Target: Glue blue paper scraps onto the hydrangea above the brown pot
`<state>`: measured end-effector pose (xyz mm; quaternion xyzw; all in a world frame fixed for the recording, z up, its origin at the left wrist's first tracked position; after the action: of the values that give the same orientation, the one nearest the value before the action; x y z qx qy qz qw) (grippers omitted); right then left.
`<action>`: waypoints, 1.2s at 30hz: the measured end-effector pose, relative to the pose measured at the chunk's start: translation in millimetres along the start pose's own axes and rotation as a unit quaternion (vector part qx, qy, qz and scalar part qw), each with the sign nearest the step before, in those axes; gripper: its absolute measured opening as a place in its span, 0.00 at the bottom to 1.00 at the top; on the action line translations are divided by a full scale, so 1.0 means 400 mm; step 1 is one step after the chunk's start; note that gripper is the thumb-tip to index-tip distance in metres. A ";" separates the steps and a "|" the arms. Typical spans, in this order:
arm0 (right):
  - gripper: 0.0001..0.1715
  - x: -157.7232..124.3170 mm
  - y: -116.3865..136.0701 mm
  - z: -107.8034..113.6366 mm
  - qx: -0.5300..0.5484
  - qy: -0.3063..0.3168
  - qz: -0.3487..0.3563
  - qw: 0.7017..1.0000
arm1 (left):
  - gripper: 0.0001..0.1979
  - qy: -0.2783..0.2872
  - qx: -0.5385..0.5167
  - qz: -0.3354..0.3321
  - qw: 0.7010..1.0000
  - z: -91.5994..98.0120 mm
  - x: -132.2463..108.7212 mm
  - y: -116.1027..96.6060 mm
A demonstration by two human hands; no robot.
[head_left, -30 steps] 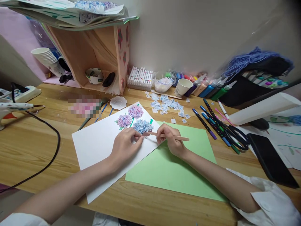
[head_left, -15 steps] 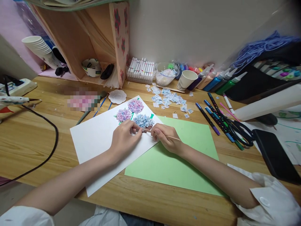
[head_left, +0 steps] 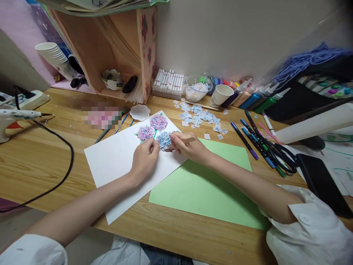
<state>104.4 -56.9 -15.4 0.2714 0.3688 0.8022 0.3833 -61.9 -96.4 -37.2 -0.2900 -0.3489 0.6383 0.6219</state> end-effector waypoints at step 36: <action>0.06 0.085 -0.211 0.168 -0.191 -0.222 -0.013 0.956 | 0.14 0.015 0.020 0.003 1.000 0.004 0.001 0.009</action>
<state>168.4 33.2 -38.5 0.3596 0.1177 0.7721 0.5106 -65.2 -96.2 -39.3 -0.2879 -0.3259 0.6425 0.6309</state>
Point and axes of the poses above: each hand's wrist, its own x-axis towards the middle knuckle, its own z-axis out of the back of the hand, y = z × x, the point moved 1 cm from there along x, towards the middle knuckle, and after that the axes turned 4 degrees about -x, right-handed, at the moved point
